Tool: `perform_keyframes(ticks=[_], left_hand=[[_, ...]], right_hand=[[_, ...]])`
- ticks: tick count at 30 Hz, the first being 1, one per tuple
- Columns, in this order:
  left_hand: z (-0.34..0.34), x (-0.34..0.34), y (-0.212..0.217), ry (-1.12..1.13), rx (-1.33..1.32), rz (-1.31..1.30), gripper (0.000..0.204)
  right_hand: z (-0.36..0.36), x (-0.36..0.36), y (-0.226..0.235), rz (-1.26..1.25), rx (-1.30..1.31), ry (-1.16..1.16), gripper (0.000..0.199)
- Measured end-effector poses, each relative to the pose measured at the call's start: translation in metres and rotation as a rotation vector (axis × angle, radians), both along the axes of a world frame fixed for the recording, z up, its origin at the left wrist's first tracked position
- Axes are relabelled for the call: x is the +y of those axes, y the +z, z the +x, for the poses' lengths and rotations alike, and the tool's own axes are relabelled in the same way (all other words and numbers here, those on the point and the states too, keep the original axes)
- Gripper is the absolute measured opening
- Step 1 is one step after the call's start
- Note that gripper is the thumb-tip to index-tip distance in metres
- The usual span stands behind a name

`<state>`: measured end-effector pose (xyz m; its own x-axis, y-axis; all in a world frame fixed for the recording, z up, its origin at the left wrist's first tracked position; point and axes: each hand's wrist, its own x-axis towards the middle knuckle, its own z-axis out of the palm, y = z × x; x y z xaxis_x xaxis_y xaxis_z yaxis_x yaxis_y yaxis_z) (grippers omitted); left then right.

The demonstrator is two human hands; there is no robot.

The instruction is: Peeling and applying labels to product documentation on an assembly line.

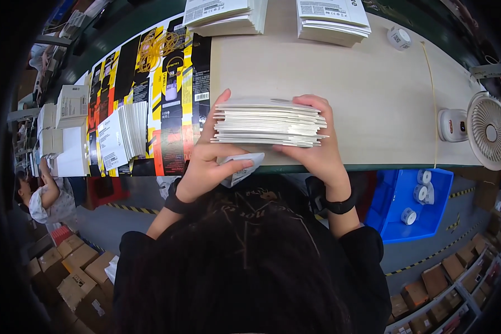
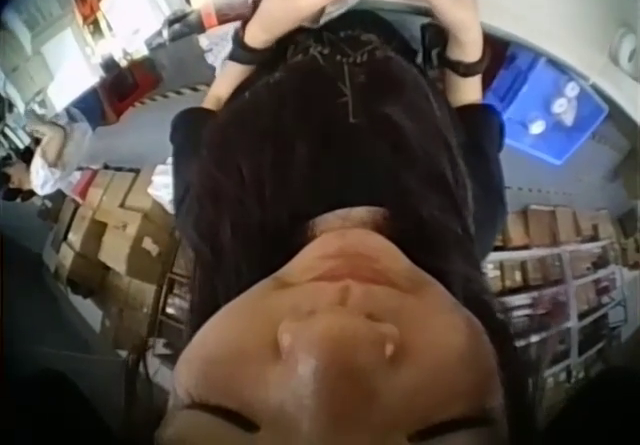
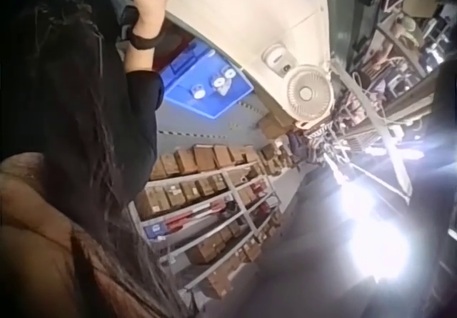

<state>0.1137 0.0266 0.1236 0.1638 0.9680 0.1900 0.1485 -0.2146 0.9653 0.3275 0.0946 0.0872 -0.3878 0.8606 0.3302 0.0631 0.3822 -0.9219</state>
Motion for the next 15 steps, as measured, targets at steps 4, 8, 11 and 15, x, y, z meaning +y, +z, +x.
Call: perform_keyframes(ticks=[4, 8, 11, 15], left_hand=[[0.005, -0.008, 0.033, 0.04, 0.318, 0.161, 0.023], [0.025, -0.016, 0.042, 0.163, 0.77, 0.398, 0.02], [0.03, -0.002, 0.034, -0.062, 1.23, 0.568, 0.016], [0.028, 0.005, 0.052, -0.014, 1.058, 0.647, 0.017]], right_hand=[[-0.003, 0.0, -0.01, 0.031, 0.01, -0.023, 0.059], [-0.007, -0.002, -0.008, 0.023, 0.047, -0.015, 0.055], [-0.006, -0.004, -0.001, 0.004, 0.039, -0.021, 0.056], [0.0, -0.003, 0.004, -0.068, 0.042, -0.011, 0.059]])
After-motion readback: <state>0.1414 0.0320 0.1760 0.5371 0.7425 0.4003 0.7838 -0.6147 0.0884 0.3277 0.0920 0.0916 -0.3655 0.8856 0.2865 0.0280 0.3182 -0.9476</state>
